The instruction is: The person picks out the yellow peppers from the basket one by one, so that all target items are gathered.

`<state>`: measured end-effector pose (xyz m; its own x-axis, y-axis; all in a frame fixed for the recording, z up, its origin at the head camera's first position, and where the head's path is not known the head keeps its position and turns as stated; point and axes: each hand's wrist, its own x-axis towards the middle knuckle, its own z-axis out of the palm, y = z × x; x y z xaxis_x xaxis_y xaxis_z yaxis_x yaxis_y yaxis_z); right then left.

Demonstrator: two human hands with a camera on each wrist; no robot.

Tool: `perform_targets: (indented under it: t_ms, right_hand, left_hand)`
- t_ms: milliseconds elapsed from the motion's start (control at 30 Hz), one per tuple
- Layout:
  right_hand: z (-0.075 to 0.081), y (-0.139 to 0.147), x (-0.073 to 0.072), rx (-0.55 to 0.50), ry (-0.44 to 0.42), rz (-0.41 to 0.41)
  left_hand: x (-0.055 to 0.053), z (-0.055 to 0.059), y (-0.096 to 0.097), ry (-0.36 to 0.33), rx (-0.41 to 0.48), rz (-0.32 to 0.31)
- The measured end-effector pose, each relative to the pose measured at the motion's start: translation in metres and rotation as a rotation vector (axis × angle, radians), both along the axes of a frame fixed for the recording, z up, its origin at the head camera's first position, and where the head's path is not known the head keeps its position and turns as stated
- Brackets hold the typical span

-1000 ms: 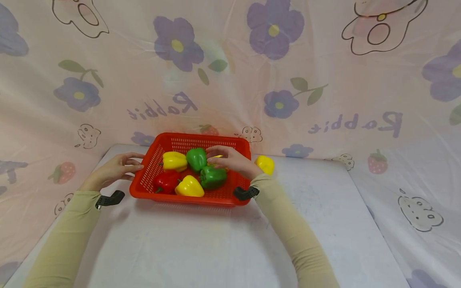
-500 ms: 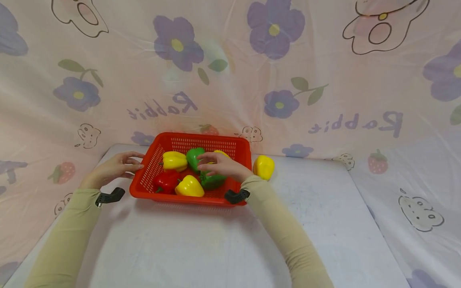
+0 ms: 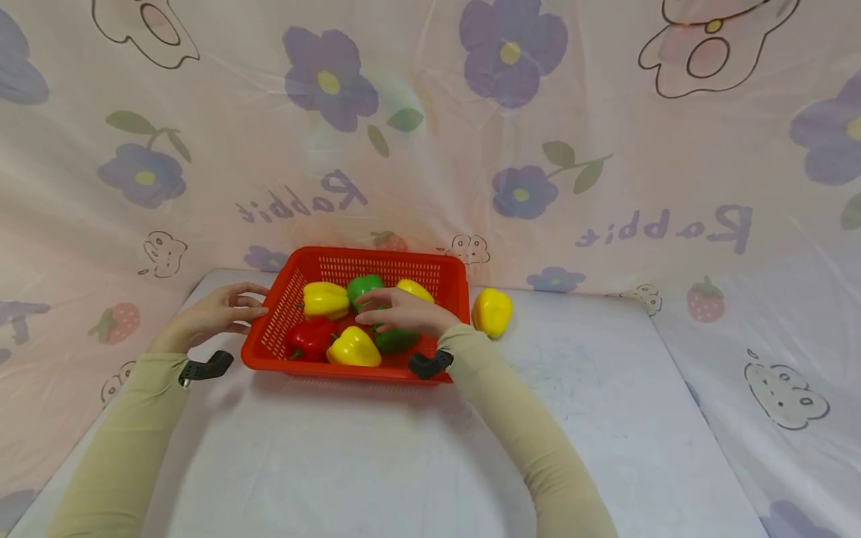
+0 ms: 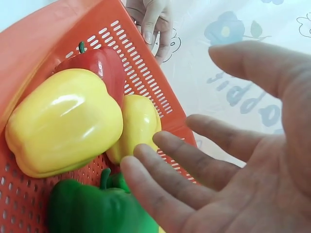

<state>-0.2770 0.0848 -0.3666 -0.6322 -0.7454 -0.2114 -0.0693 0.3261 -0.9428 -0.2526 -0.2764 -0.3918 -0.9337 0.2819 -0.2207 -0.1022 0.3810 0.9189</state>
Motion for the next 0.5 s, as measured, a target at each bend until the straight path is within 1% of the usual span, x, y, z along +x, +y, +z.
perform_targets:
  t_ms: [200, 500]
  right_hand:
    - [-0.0010, -0.0043, -0.0050, 0.015, -0.032, 0.030]
    - [-0.0025, -0.0094, -0.0071, 0.054, -0.023, 0.040]
  left_hand:
    - [0.0002, 0.0004, 0.0001, -0.005, 0.018, -0.007]
    - [0.0026, 0.0009, 0.0013, -0.001, 0.018, 0.000]
